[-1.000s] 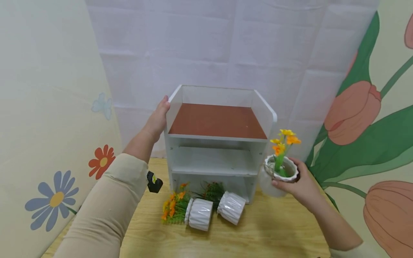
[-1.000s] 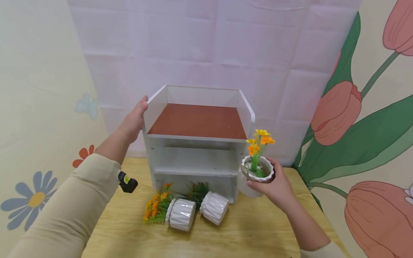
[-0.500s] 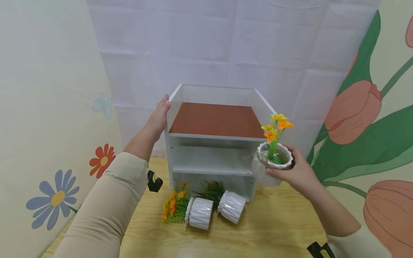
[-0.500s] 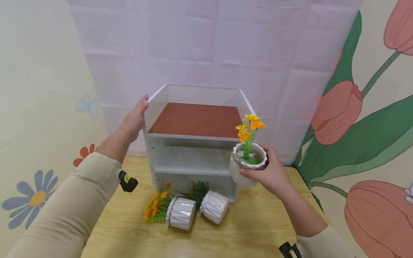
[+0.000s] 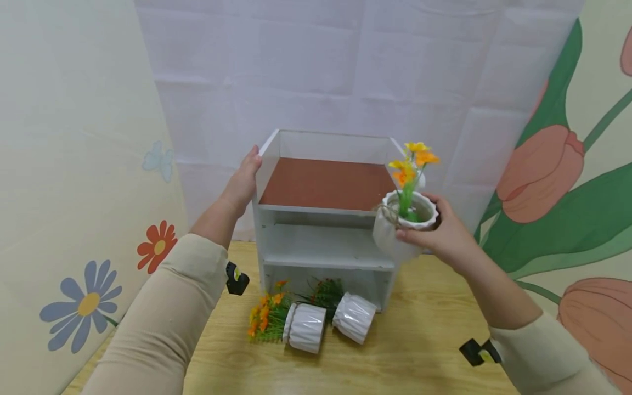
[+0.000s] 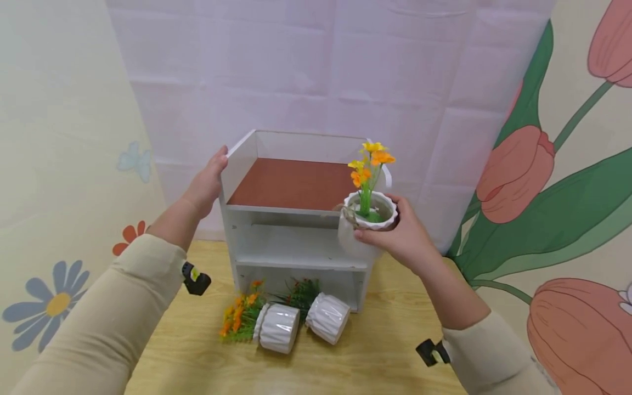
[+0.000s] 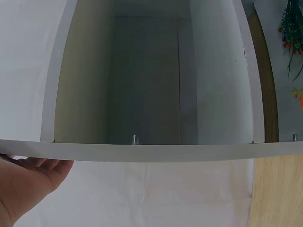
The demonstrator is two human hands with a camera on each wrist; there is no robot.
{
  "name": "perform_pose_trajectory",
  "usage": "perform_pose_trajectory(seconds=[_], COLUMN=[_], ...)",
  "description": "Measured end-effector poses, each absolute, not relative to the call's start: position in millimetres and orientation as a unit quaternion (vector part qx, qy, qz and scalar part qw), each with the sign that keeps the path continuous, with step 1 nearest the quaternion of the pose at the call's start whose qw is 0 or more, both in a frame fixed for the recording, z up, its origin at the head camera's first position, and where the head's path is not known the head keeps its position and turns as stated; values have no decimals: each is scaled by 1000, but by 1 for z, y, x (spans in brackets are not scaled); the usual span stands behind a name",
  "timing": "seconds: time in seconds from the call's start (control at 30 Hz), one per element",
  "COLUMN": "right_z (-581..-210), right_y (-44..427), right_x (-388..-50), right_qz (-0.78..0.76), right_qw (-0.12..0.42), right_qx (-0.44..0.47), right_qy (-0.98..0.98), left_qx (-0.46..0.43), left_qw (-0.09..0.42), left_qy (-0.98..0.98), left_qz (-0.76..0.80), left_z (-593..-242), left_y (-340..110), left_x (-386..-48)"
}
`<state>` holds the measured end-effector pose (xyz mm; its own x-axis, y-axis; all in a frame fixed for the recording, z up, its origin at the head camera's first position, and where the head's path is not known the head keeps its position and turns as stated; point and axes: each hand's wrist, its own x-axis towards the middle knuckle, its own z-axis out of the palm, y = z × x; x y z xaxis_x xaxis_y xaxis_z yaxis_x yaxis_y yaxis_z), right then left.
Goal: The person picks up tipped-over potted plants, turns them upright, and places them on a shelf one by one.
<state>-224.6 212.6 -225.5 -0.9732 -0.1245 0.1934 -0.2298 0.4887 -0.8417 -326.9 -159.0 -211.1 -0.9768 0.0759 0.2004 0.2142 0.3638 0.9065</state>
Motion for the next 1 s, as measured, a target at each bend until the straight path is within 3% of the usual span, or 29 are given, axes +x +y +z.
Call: perform_pose_trajectory(seconds=[0.53, 1.0], right_z=[-188, -178], right_y=[192, 171], right_x=[-251, -284], right_qz=[490, 497], right_qw=[62, 80], right_qx=[92, 44], right_qy=[-865, -863], left_qx=[-90, -87], left_qw=[64, 61], left_qy=[-820, -821], left_qz=[-561, -561], left_z=[-212, -214], left_y=[-157, -157], left_x=[-325, -323])
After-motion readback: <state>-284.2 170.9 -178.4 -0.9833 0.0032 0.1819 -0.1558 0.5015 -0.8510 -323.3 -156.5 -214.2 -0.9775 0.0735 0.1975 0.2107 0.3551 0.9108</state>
